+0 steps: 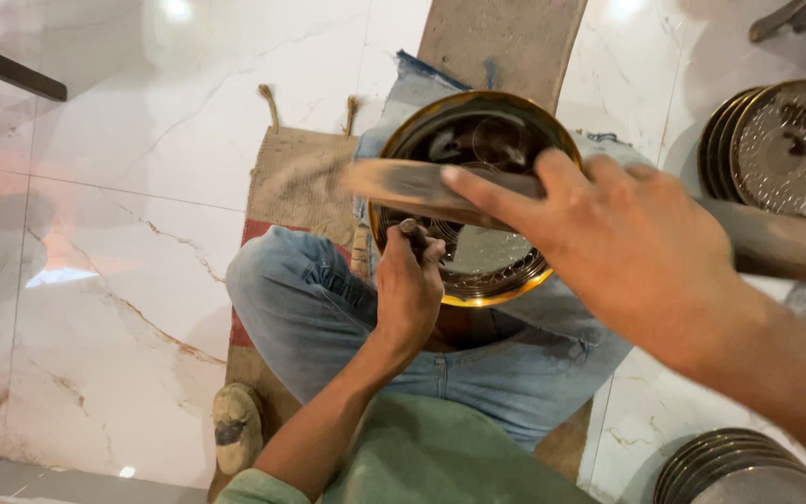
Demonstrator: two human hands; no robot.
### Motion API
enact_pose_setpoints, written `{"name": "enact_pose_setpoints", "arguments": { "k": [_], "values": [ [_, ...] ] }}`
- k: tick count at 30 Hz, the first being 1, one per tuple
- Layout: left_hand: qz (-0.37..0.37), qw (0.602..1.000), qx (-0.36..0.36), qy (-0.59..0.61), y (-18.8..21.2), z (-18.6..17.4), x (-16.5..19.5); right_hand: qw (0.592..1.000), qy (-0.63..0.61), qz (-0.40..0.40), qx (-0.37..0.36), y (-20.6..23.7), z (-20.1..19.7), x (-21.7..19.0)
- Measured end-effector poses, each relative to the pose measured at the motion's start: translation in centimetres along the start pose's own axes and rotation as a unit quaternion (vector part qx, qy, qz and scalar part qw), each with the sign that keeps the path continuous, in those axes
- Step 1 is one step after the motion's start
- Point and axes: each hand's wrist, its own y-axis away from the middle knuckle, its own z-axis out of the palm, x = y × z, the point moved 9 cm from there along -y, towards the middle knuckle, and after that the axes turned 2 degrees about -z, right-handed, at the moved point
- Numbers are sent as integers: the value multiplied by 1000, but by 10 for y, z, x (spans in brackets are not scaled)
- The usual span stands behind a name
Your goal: The person sits cross-legged on the floor with a brass plate on their lap, holds a punch against the plate's engraved pattern, and repeatedly strikes the punch with a wooden mallet to work the design. Near the end they set the tools down and wipe the plate with a cloth.
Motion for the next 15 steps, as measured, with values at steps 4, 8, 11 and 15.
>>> {"name": "enact_pose_setpoints", "arguments": {
  "k": [4, 8, 11, 15],
  "values": [
    [-31, 999, 14, 21, 5, -3, 0, 999, 49, -11, 10, 5, 3, -11],
    [-31, 991, 31, 124, 5, -3, 6, 995, -33, 32, 91, 10, 17, 3],
    [16, 997, 25, 75, 5, 3, 16, 996, 37, 63, 43, 9, 38, 12],
    [22, 999, 23, 37, 1, 13, 14, 995, 33, 73, 61, 6, 34, 25]
  ]
}}
